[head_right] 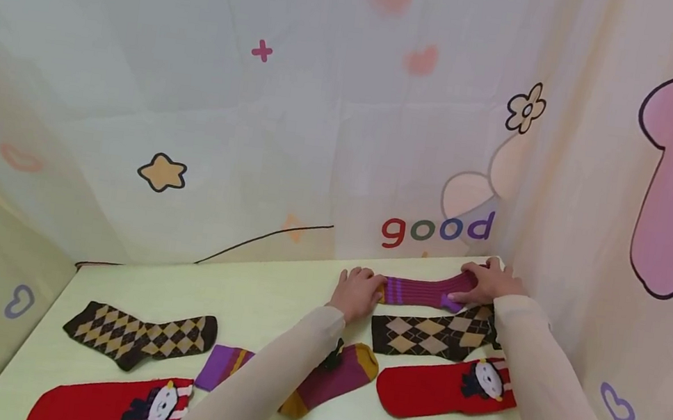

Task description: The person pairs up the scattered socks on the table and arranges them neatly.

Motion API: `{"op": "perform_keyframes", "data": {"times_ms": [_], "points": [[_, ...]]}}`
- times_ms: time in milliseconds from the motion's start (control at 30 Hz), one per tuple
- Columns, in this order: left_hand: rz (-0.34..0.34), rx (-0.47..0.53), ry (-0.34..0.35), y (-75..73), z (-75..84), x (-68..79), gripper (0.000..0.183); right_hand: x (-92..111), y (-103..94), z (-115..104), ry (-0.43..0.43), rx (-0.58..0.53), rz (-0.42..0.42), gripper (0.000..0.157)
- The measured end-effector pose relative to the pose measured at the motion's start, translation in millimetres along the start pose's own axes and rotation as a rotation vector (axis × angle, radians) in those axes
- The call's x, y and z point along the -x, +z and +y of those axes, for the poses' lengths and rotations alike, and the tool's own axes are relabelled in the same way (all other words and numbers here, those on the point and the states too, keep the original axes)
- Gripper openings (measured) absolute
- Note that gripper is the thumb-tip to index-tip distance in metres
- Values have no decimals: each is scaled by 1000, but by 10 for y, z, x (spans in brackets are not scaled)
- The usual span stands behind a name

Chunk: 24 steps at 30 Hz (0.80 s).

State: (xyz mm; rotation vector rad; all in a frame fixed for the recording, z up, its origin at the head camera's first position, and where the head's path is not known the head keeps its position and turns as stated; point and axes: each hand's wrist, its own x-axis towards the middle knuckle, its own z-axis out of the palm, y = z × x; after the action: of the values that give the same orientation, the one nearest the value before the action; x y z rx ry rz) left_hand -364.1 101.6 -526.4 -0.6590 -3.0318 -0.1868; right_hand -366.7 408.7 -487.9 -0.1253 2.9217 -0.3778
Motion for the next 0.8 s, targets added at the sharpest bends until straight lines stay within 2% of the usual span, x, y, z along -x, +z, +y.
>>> {"op": "perform_keyframes", "data": {"times_ms": [333,800], "points": [[46,-20,36,21,-7,-2,35,-4,-7,5,14,40,4,91],[77,-43,43,-26,21,-30,39,-54,31,-34,-9,-41,71,73]]}}
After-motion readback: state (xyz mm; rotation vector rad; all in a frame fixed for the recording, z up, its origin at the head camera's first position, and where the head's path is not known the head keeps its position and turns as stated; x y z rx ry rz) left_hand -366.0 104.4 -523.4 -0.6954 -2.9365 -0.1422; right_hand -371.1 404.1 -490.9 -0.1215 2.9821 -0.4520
